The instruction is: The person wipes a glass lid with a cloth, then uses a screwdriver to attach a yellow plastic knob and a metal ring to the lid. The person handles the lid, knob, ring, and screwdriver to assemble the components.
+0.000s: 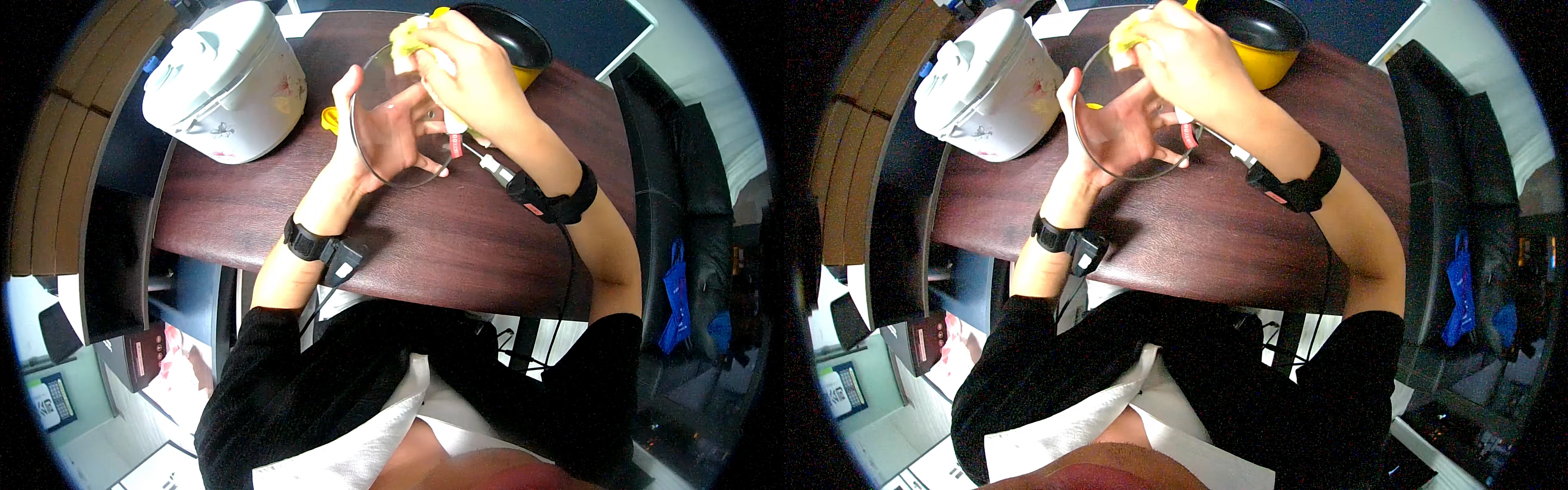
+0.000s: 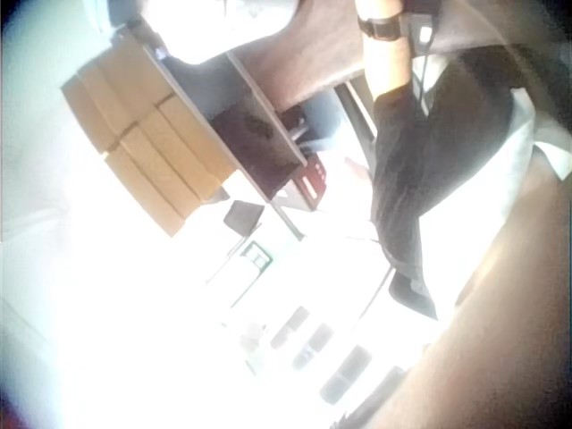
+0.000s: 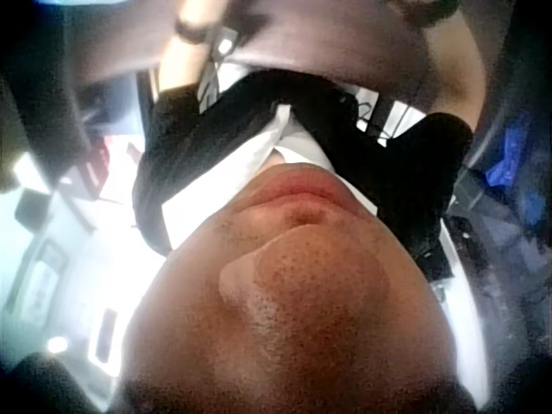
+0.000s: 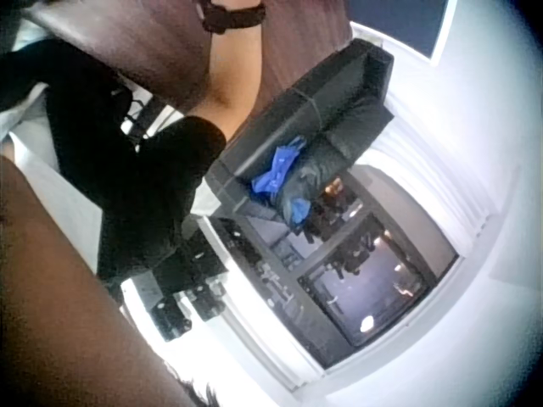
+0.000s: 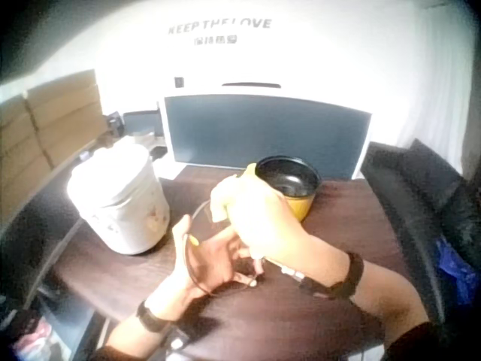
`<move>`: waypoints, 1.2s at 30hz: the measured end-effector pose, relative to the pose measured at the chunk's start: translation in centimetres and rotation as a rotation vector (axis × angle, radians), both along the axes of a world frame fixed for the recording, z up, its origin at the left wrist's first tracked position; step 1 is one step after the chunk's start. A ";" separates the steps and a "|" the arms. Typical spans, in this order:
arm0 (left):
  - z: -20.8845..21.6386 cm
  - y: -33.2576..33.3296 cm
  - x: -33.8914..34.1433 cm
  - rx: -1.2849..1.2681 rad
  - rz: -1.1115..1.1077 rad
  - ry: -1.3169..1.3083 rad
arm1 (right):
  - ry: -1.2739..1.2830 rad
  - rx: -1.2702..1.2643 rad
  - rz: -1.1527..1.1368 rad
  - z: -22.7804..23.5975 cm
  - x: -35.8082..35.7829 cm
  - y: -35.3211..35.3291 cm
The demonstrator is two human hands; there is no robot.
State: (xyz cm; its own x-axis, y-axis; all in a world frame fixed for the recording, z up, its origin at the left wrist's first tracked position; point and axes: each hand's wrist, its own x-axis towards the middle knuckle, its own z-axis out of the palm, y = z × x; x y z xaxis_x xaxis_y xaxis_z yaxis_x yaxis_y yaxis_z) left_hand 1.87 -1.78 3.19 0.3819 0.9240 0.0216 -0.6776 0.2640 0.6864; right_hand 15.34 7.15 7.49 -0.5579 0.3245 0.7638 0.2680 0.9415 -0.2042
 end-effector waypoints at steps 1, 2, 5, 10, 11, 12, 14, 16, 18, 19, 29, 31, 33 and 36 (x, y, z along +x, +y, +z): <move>0.2 -0.2 0.2 -0.012 0.044 0.000 | -0.011 0.026 0.035 0.1 -0.3 -0.6; 0.4 -0.3 0.4 -0.023 0.086 0.000 | -0.023 0.053 0.069 0.2 -0.6 -1.3; -0.4 -0.4 0.1 -0.054 0.261 -0.065 | -0.029 0.116 0.146 -0.1 -1.0 -3.8; -0.5 -0.4 0.0 0.063 0.098 -0.169 | -0.215 0.191 0.247 -1.2 -0.4 -7.0; -1.0 -0.1 -0.2 0.091 0.052 -0.154 | -0.233 0.188 0.251 -1.9 0.0 -7.3; -1.1 0.3 -0.6 0.104 0.018 -0.169 | -0.219 0.157 0.276 -2.1 0.2 -7.5; -1.1 0.9 -1.3 0.131 -0.050 -0.199 | -0.192 0.095 0.326 -2.4 0.8 -7.9; -0.1 0.5 -1.4 0.123 -0.011 -0.185 | -0.233 0.031 0.324 -2.7 1.8 -7.7; 0.2 0.5 -1.6 0.121 -0.002 -0.219 | -0.275 -0.016 0.274 -3.4 2.9 -7.2; 0.3 0.3 -1.7 0.122 0.016 -0.215 | -0.301 -0.022 0.246 -3.3 3.5 -6.9; 0.5 0.3 -1.8 0.127 0.003 -0.214 | -0.146 -0.095 -0.052 -3.9 5.3 -1.7; 0.4 0.1 -1.9 0.073 -0.017 -0.288 | -0.066 -0.166 -0.075 -3.4 4.4 -1.4; -0.1 0.4 -1.5 0.049 -0.072 -0.345 | 0.033 -0.203 -0.070 -2.6 3.2 -1.2; -0.2 0.0 -0.5 0.002 0.017 -0.338 | 0.071 -0.071 0.039 -2.2 0.7 -1.9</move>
